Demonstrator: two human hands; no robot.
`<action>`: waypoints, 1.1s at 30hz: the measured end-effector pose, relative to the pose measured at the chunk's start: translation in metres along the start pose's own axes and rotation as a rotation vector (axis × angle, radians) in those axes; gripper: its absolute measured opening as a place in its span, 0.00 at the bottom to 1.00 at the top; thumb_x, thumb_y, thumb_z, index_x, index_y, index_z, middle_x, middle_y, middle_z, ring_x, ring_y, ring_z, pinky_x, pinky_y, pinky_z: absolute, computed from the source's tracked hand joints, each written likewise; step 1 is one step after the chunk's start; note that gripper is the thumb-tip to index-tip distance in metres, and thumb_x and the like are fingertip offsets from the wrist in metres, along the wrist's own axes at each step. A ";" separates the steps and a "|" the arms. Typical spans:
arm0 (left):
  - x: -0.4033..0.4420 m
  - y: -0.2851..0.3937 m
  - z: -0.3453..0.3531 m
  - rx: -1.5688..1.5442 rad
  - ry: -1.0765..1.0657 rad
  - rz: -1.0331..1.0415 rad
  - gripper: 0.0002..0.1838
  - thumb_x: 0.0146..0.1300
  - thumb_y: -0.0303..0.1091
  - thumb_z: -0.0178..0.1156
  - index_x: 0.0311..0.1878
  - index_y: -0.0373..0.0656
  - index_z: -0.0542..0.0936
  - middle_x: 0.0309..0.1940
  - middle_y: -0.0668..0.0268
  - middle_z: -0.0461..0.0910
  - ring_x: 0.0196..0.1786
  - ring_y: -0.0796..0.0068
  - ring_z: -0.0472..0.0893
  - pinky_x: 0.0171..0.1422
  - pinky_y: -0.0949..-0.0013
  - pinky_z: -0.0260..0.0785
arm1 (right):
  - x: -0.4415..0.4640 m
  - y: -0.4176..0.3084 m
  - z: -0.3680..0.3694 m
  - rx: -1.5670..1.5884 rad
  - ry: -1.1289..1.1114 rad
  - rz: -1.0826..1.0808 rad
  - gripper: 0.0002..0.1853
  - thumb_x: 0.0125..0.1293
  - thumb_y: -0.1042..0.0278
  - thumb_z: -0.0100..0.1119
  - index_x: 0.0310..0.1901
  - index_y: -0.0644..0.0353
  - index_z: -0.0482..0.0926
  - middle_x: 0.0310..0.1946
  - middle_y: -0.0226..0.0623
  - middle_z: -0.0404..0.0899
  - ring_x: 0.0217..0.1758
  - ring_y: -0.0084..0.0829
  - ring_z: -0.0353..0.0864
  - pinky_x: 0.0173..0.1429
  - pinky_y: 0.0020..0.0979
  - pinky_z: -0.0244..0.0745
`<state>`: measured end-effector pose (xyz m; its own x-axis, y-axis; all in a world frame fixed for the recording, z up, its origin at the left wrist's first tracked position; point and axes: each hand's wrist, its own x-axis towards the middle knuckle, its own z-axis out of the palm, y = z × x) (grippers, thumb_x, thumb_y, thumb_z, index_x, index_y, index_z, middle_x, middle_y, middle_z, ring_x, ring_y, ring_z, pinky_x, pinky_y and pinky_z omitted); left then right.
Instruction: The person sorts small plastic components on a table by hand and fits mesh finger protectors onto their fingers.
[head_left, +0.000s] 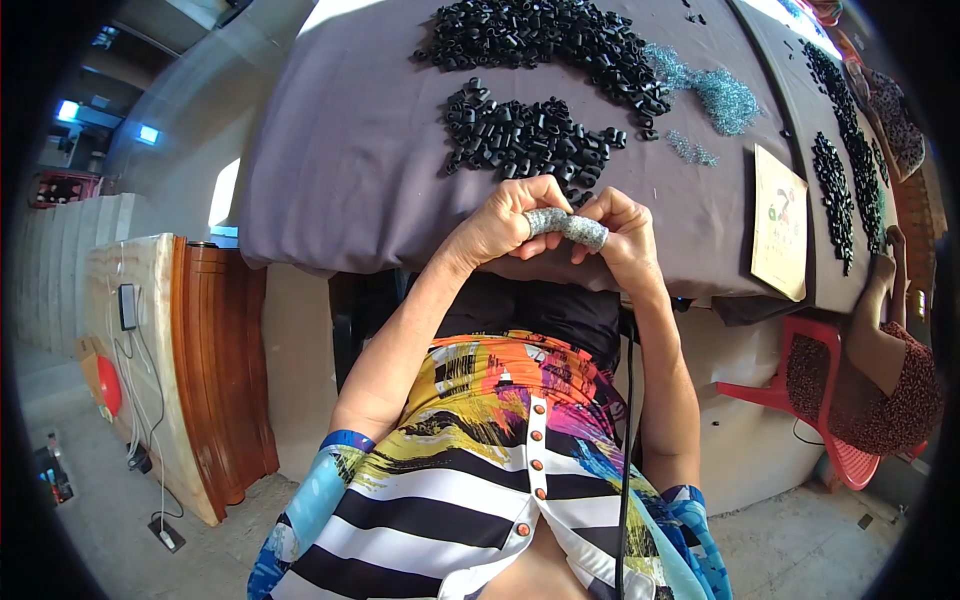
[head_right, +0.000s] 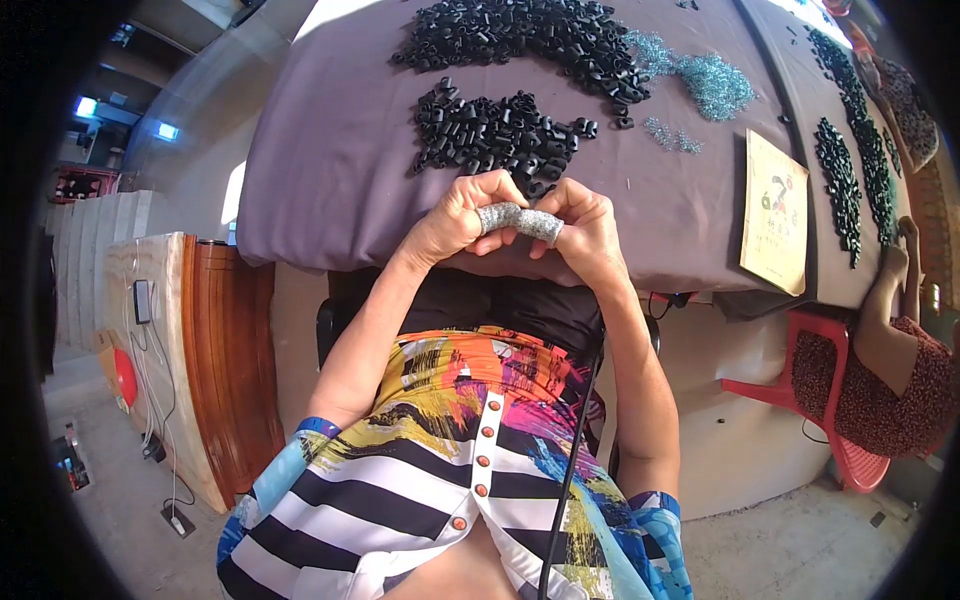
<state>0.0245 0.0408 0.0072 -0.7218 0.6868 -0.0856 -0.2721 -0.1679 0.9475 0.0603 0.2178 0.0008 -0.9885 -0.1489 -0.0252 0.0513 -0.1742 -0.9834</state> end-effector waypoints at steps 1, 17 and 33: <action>0.000 0.000 -0.001 0.000 -0.005 -0.002 0.06 0.61 0.20 0.46 0.35 0.41 0.73 0.18 0.68 0.74 0.12 0.90 0.65 0.13 0.85 0.50 | 0.000 -0.001 0.000 -0.002 -0.003 0.006 0.09 0.53 0.78 0.63 0.25 0.64 0.70 0.21 0.34 0.75 0.19 0.20 0.75 0.21 0.20 0.70; 0.002 0.000 -0.004 -0.046 0.015 -0.021 0.05 0.59 0.23 0.48 0.38 0.38 0.72 0.19 0.66 0.75 0.11 0.90 0.64 0.12 0.85 0.50 | -0.002 -0.003 0.009 0.029 -0.011 -0.035 0.06 0.55 0.81 0.59 0.31 0.64 0.71 0.25 0.33 0.76 0.27 0.20 0.77 0.26 0.21 0.75; 0.005 -0.001 -0.002 -0.007 -0.037 -0.004 0.08 0.63 0.26 0.47 0.45 0.39 0.66 0.19 0.67 0.73 0.12 0.90 0.63 0.15 0.85 0.51 | -0.005 -0.014 0.002 -0.241 -0.170 0.044 0.20 0.52 0.83 0.61 0.49 0.64 0.75 0.26 0.26 0.74 0.30 0.16 0.74 0.36 0.20 0.74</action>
<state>0.0198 0.0429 0.0050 -0.6970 0.7129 -0.0777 -0.2795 -0.1703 0.9449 0.0649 0.2189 0.0146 -0.9472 -0.3152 -0.0582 0.0383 0.0690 -0.9969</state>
